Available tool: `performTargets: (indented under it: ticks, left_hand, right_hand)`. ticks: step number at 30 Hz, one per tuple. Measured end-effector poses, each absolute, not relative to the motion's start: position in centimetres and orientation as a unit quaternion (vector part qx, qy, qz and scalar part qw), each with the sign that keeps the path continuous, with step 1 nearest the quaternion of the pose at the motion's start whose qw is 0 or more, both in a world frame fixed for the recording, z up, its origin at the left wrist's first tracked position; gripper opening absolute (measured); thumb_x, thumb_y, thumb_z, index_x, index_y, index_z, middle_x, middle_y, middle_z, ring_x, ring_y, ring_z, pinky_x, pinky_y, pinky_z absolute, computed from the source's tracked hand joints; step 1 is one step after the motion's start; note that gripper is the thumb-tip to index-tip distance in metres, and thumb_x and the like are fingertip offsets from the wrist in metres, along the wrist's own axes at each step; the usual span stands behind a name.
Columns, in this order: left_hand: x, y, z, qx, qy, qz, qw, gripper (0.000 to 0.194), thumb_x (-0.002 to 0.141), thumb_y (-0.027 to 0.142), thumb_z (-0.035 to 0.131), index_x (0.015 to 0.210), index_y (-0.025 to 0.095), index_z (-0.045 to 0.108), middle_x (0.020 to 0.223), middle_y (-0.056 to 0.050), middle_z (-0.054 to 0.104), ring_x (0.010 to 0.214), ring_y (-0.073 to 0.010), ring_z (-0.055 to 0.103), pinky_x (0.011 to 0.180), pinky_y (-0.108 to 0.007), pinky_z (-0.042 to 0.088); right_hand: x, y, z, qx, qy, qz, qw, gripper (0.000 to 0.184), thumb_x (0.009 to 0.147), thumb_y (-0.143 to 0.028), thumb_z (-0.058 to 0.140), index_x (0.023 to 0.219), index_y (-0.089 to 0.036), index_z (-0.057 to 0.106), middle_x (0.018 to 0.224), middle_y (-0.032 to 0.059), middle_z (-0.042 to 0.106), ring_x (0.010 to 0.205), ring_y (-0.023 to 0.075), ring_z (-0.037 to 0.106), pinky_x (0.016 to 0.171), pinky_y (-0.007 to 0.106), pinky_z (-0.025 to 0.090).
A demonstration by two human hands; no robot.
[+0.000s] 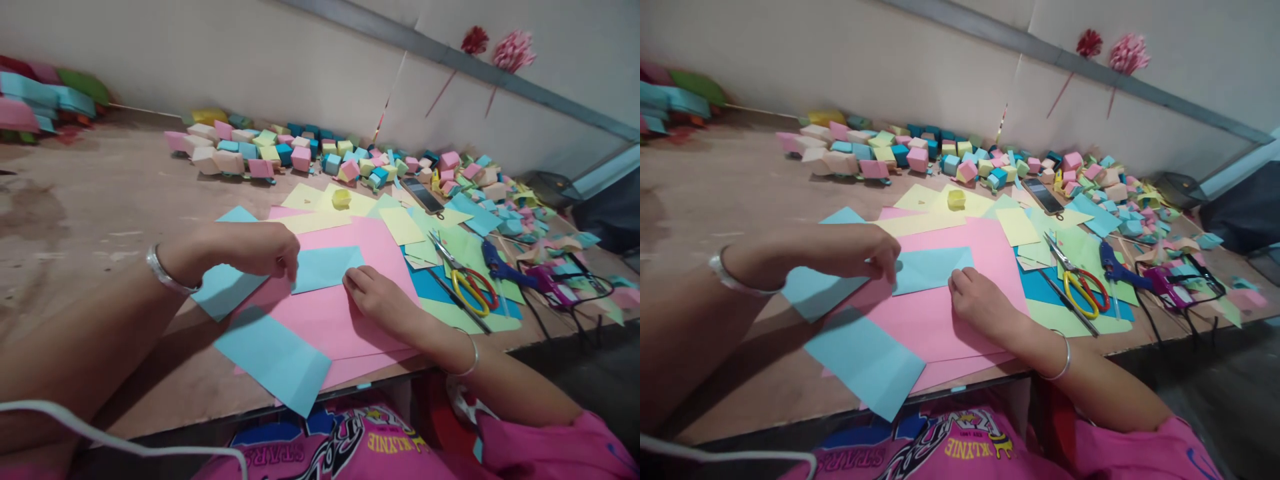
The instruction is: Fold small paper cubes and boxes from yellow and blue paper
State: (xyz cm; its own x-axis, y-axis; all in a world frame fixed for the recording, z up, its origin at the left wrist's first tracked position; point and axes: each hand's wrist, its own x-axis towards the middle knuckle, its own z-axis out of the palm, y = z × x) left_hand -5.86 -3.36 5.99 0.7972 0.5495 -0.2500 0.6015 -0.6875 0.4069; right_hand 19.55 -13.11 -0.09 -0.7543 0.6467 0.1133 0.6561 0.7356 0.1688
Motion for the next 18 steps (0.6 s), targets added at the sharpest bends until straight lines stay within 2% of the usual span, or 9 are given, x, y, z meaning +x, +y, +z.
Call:
performTargets:
  ticks: [1,3,5,7,10,13,15,17,18]
  left_hand:
    - [-5.3,-3.4,6.4,0.917,0.316,-0.064,0.235,0.024,0.073,0.023,0.061,0.09,0.028,0.078,0.075,-0.001,0.071,0.063,-0.0136,0.059,0.06,-0.024,0.038]
    - [-4.3,-3.4,6.6,0.908,0.38,-0.002,0.175,0.037,0.079,0.04,0.061,0.111,0.024,0.072,0.093,-0.005,0.072,0.077,-0.0174,0.062,0.063,-0.024,0.037]
    - [-3.7,-3.2,5.9,0.894,0.429,0.031,0.129,0.062,0.072,0.05,0.068,0.127,0.022,0.061,0.101,-0.007,0.072,0.087,-0.0218,0.063,0.063,-0.024,0.036]
    - [-3.2,-3.2,5.0,0.879,0.456,-0.002,0.139,0.065,0.065,0.046,0.075,0.123,0.022,0.062,0.096,-0.005,0.072,0.081,-0.0211,0.063,0.059,-0.024,0.033]
    - [-2.7,-3.8,4.6,0.868,0.47,-0.01,0.159,0.031,0.067,0.031,0.071,0.097,0.021,0.07,0.082,-0.002,0.072,0.072,-0.0178,0.061,0.056,-0.025,0.031]
    - [-2.2,-5.2,5.8,0.883,0.432,0.043,0.181,0.007,0.069,0.02,0.062,0.074,0.019,0.067,0.069,0.0,0.067,0.064,-0.0149,0.056,0.054,-0.025,0.031]
    - [-2.0,-6.2,7.1,0.883,0.39,0.076,0.251,0.005,0.07,0.019,0.06,0.071,0.018,0.065,0.063,0.002,0.063,0.058,-0.0124,0.053,0.053,-0.024,0.032]
    - [-1.8,-6.8,8.0,0.868,0.34,0.091,0.351,0.012,0.075,0.029,0.062,0.074,0.018,0.066,0.063,0.003,0.063,0.057,-0.0112,0.053,0.054,-0.023,0.035]
    - [-1.8,-6.8,8.1,0.857,0.333,0.106,0.379,0.02,0.078,0.036,0.061,0.076,0.018,0.066,0.064,0.002,0.064,0.058,-0.0116,0.054,0.055,-0.023,0.037]
  right_hand:
    - [19.5,-13.0,-0.1,-0.347,-0.932,-0.103,0.024,0.025,0.092,-0.002,0.042,0.092,-0.008,0.065,0.09,0.0141,0.061,0.084,0.0231,0.05,0.071,0.036,0.046]
    - [19.4,-12.7,0.1,-0.347,-0.933,-0.096,0.025,0.023,0.091,-0.002,0.043,0.09,-0.009,0.065,0.088,0.0132,0.06,0.083,0.0225,0.051,0.071,0.036,0.046]
    - [19.4,-12.5,0.4,-0.351,-0.933,-0.08,0.022,0.021,0.091,-0.003,0.045,0.091,-0.01,0.065,0.088,0.0122,0.06,0.084,0.0219,0.052,0.071,0.035,0.046]
    - [19.3,-12.3,0.8,-0.358,-0.931,-0.072,0.027,0.02,0.091,-0.003,0.046,0.094,-0.011,0.065,0.089,0.0113,0.061,0.085,0.0214,0.052,0.07,0.033,0.045]
    - [19.1,-12.2,1.4,-0.401,-0.907,-0.106,0.069,0.023,0.09,-0.006,0.047,0.106,-0.012,0.063,0.09,0.0116,0.063,0.083,0.0215,0.054,0.065,0.032,0.042]
    - [18.8,-12.2,1.8,-0.458,-0.868,-0.139,0.132,0.035,0.091,-0.016,0.053,0.126,-0.012,0.055,0.081,0.0086,0.064,0.071,0.0198,0.054,0.054,0.031,0.036]
    - [18.8,-12.5,2.0,-0.46,-0.864,-0.123,0.163,0.028,0.091,-0.022,0.055,0.118,-0.016,0.06,0.072,0.0042,0.063,0.064,0.0173,0.053,0.051,0.03,0.032]
    - [19.0,-13.1,2.3,-0.448,-0.865,-0.11,0.198,0.015,0.091,-0.019,0.052,0.096,-0.018,0.066,0.067,0.002,0.063,0.062,0.0151,0.054,0.053,0.028,0.034]
    - [19.2,-13.4,2.5,-0.444,-0.861,-0.111,0.223,0.017,0.092,-0.016,0.05,0.087,-0.018,0.066,0.068,0.0022,0.064,0.063,0.0144,0.056,0.055,0.028,0.036]
